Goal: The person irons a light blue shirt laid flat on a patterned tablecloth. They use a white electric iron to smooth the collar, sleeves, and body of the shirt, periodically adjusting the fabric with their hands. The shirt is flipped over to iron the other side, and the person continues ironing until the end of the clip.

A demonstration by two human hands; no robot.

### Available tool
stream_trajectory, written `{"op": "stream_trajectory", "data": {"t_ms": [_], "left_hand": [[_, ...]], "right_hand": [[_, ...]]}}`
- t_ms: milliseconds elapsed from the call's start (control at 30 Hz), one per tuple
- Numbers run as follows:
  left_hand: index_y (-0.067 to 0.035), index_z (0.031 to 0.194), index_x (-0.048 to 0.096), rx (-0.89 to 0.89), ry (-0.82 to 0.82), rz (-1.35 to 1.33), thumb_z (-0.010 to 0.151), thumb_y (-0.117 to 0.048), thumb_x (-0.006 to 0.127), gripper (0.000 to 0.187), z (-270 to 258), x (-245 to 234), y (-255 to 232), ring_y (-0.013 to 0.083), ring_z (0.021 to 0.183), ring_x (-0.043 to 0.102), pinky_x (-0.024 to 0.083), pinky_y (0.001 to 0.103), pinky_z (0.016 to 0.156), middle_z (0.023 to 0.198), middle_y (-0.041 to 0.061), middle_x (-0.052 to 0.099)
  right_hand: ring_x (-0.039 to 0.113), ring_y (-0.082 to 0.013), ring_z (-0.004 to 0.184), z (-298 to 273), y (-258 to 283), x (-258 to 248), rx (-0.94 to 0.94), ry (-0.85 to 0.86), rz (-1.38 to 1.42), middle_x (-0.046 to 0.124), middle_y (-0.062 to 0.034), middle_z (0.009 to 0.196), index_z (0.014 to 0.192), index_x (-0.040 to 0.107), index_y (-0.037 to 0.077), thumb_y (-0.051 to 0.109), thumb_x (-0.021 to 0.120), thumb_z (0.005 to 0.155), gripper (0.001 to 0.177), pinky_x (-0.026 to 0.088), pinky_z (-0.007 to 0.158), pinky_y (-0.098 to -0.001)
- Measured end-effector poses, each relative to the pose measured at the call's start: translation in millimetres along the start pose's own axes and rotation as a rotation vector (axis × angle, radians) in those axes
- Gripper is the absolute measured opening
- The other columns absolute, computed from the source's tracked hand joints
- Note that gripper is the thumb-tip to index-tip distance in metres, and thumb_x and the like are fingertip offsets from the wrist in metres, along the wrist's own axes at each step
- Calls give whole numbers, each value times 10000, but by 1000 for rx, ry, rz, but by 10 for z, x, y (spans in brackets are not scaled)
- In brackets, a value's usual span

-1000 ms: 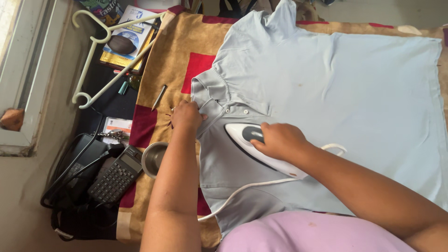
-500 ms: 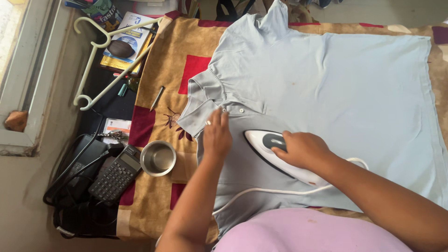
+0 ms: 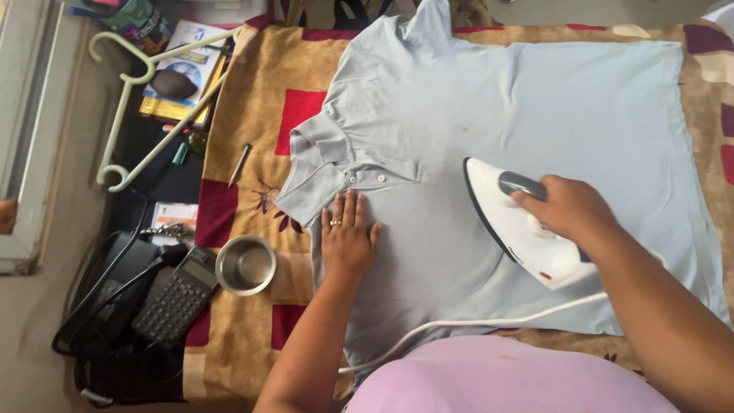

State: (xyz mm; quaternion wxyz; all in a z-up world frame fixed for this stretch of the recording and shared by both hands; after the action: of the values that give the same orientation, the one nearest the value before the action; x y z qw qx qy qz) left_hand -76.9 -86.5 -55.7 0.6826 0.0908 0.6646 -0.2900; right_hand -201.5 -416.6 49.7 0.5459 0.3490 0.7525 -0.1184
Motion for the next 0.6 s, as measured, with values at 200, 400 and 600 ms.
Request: {"op": "stream_trajectory", "data": {"t_ms": [200, 400, 600], "left_hand": [[-103, 1559, 340, 64, 108, -27, 963, -584, 452, 775, -41, 161, -392, 300, 1526, 191, 93, 592, 1204, 1651, 104, 250], [-99, 1558, 355, 52, 120, -41, 944, -603, 496, 807, -38, 99, -406, 311, 1532, 212, 98, 603, 1211, 1655, 104, 271], [-100, 1543, 398, 79, 101, -38, 927, -586, 529, 795, -65, 72, -405, 319, 1527, 234, 122, 601, 1211, 1643, 109, 304]], "right_hand": [[712, -369, 843, 211, 518, 160, -138, -11, -44, 738, -181, 873, 1036, 697, 43, 608, 650, 880, 588, 540, 760, -485], [726, -344, 886, 410, 1085, 277, -172, 27, -187, 750, -153, 915, 1025, 709, 59, 585, 647, 893, 546, 563, 769, -483], [724, -351, 900, 690, 1297, 186, -183, 26, -144, 750, -157, 932, 1041, 700, 59, 568, 648, 904, 530, 564, 768, -481]]}}
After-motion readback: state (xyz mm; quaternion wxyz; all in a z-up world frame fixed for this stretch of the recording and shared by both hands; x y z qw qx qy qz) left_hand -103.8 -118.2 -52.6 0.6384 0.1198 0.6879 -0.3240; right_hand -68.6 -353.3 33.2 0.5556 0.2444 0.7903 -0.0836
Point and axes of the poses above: each hand's wrist, its own z-axis towards the middle knuckle, its own x-axis out of the palm, y = z × x, the point moved 8 cm from there along z, towards the middle knuckle
